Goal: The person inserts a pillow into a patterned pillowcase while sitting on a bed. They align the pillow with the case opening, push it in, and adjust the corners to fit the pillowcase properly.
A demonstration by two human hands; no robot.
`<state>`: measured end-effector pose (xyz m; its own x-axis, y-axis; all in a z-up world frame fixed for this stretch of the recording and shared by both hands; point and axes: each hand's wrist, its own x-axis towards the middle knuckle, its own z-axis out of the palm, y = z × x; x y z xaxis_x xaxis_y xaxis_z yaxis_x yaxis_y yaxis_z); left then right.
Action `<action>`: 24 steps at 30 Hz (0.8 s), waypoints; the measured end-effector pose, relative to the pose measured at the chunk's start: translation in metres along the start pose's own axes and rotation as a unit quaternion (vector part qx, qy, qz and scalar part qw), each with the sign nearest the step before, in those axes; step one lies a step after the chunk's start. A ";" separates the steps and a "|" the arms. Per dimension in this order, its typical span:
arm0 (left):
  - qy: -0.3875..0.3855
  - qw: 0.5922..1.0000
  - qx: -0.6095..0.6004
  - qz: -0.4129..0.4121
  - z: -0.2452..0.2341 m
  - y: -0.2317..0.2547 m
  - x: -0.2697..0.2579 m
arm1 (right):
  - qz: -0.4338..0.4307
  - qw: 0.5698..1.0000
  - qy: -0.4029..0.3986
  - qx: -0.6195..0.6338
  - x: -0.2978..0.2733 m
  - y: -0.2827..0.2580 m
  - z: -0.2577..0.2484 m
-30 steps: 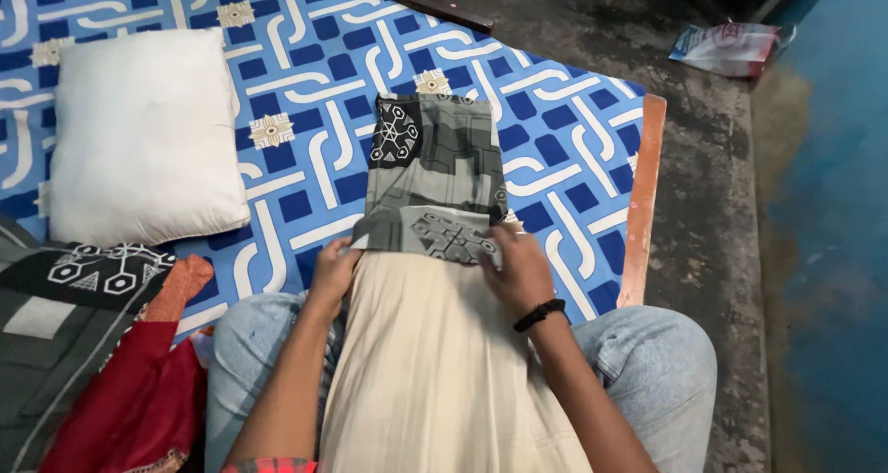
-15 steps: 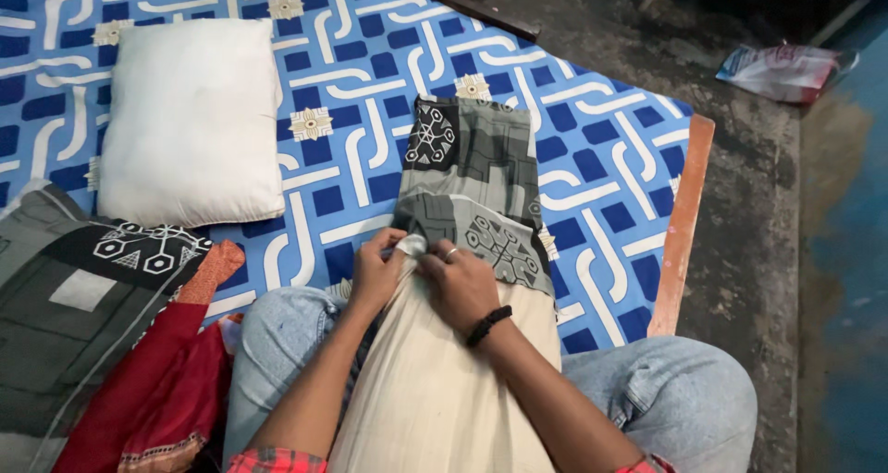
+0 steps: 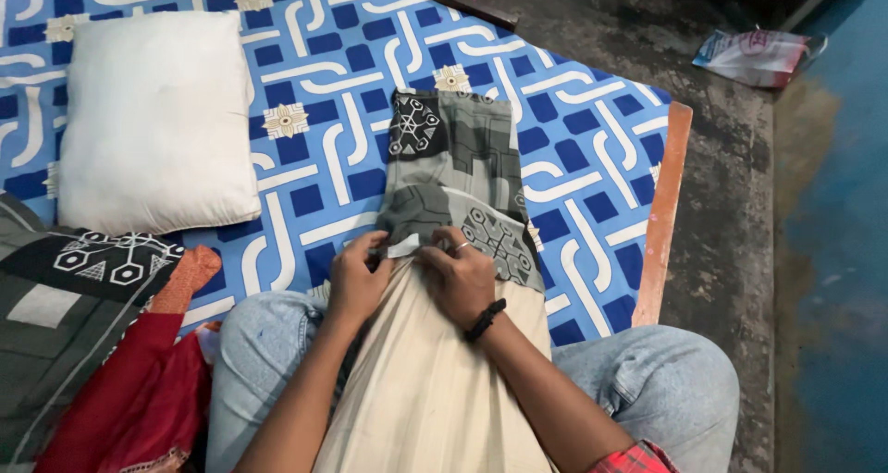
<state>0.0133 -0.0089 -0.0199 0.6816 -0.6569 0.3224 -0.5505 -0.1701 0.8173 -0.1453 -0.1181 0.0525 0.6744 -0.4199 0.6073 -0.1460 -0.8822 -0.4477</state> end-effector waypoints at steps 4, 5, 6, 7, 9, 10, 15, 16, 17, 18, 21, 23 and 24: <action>-0.099 0.982 -0.083 -0.139 0.034 -0.054 0.005 | 0.002 0.998 -0.054 0.044 -0.001 -0.002 0.005; -0.117 0.977 -0.093 -0.151 0.044 -0.067 0.003 | -0.003 0.996 -0.068 0.058 -0.003 -0.001 0.008; -0.127 0.975 -0.101 -0.154 0.054 -0.078 0.003 | 0.004 0.996 -0.073 0.056 -0.005 0.002 0.010; -0.121 0.978 -0.095 -0.144 0.062 -0.087 0.003 | 0.007 0.995 -0.079 0.055 -0.006 0.007 0.010; -0.111 0.978 -0.096 -0.147 0.071 -0.101 0.003 | 0.057 0.993 -0.085 0.055 -0.013 0.024 0.006; -0.114 0.967 -0.139 -0.180 0.075 -0.105 0.003 | 0.102 0.990 -0.085 0.055 -0.019 0.037 0.000; -0.078 0.976 -0.085 -0.187 0.071 -0.104 0.005 | 0.315 0.934 -0.127 -0.113 -0.055 0.131 -0.039; -0.077 0.972 -0.090 -0.202 0.068 -0.101 0.005 | 0.449 0.852 -0.232 -0.138 -0.067 0.146 -0.045; -0.073 0.973 -0.071 -0.207 0.066 -0.098 0.005 | 0.487 0.831 -0.249 -0.101 -0.077 0.155 -0.037; -0.068 0.973 -0.052 -0.212 0.064 -0.094 0.005 | 0.522 0.808 -0.266 -0.062 -0.085 0.164 -0.029; -0.075 0.966 -0.002 -0.249 0.054 -0.079 0.006 | 0.547 0.803 -0.238 0.012 -0.098 0.178 -0.016; -0.070 0.964 0.047 -0.251 0.044 -0.066 0.006 | 0.502 0.848 -0.166 0.040 -0.096 0.178 -0.014; -0.063 0.967 0.080 -0.235 0.039 -0.058 0.003 | 0.462 0.878 -0.113 0.051 -0.090 0.175 -0.013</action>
<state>0.0284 -0.0298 -0.0852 0.8157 -0.5621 -0.1365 -0.2688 -0.5773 0.7710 -0.2407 -0.2375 -0.0723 0.4307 -0.8832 -0.1858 -0.6484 -0.1597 -0.7443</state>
